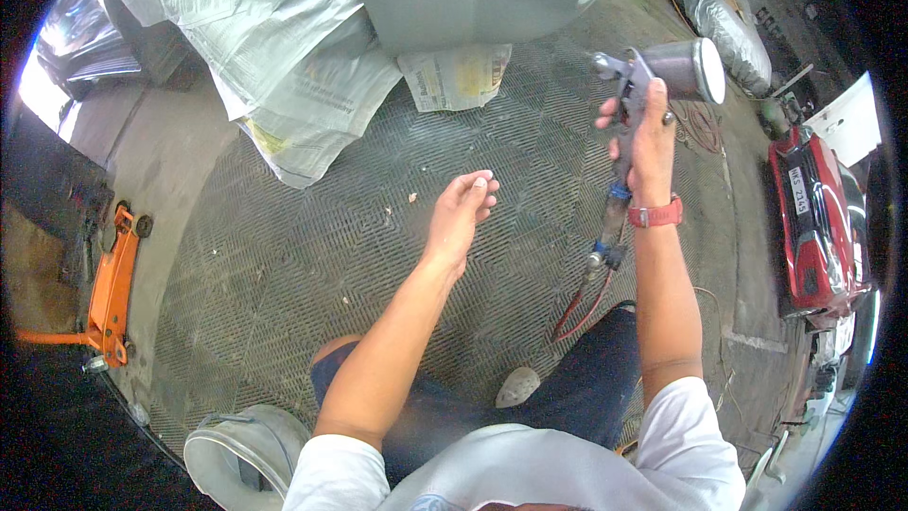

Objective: The person sprays paint onto a car bumper using a spray gun, then uses a heat gun to dry the surface, and finally applies another coat of paint. The bumper is partially covered with newspaper to protect adjacent areas.

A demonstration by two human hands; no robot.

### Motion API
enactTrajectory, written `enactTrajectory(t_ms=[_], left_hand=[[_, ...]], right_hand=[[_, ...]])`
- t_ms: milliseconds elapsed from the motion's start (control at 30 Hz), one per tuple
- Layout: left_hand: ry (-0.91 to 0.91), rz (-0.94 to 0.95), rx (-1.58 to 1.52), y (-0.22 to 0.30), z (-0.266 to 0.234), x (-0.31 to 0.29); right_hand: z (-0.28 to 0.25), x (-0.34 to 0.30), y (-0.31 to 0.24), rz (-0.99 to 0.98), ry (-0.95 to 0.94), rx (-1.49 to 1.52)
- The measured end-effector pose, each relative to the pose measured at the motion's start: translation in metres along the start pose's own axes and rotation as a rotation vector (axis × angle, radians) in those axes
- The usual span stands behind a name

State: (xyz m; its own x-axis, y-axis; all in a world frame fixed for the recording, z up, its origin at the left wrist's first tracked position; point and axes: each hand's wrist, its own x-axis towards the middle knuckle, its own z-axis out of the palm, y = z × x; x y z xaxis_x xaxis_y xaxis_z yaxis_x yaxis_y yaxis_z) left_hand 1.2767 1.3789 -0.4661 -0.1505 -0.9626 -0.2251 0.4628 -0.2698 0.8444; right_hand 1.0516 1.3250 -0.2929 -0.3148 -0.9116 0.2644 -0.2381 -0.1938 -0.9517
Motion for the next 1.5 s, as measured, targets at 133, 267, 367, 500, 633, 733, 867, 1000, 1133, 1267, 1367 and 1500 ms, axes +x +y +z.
enactTrajectory(t_ms=[133,267,367,500,633,733,867,1000,1133,1267,1367,1500], left_hand=[[-0.008,-0.012,0.014,0.001,-0.001,-0.002],[-0.018,-0.005,0.03,0.002,0.0,-0.002],[-0.031,-0.008,0.029,0.003,0.0,-0.001],[-0.041,-0.001,0.018,0.002,-0.001,0.001],[-0.043,-0.004,0.014,0.004,-0.002,0.001],[-0.048,-0.014,-0.002,0.003,0.004,0.002],[-0.013,-0.008,0.033,0.001,0.001,0.004],[-0.044,-0.032,0.023,0.002,0.003,0.004],[-0.043,-0.013,0.022,0.002,-0.003,0.005],[-0.047,0.012,0.04,-0.001,-0.01,0.008],[-0.051,0.01,0.03,-0.001,-0.009,0.008],[-0.051,0.007,0.042,-0.001,-0.014,0.007]], right_hand=[[-0.037,0.024,0.0,-0.007,0.183,-0.04],[-0.039,0.036,-0.005,-0.053,0.312,-0.058],[-0.026,0.027,-0.013,-0.037,0.239,-0.028],[0.017,-0.012,-0.029,-0.016,0.023,-0.024],[0.072,-0.052,-0.044,-0.028,-0.18,-0.019],[0.103,-0.06,-0.039,-0.126,-0.334,-0.032],[0.141,-0.072,-0.058,-0.069,-0.405,0.152],[0.124,-0.051,-0.065,0.007,-0.467,0.065],[0.078,-0.033,-0.058,-0.048,-0.244,-0.032],[0.025,-0.012,-0.054,-0.046,0.005,-0.008],[-0.019,0.003,-0.052,-0.053,0.114,-0.033],[-0.031,0.013,-0.059,-0.092,0.266,-0.063]])
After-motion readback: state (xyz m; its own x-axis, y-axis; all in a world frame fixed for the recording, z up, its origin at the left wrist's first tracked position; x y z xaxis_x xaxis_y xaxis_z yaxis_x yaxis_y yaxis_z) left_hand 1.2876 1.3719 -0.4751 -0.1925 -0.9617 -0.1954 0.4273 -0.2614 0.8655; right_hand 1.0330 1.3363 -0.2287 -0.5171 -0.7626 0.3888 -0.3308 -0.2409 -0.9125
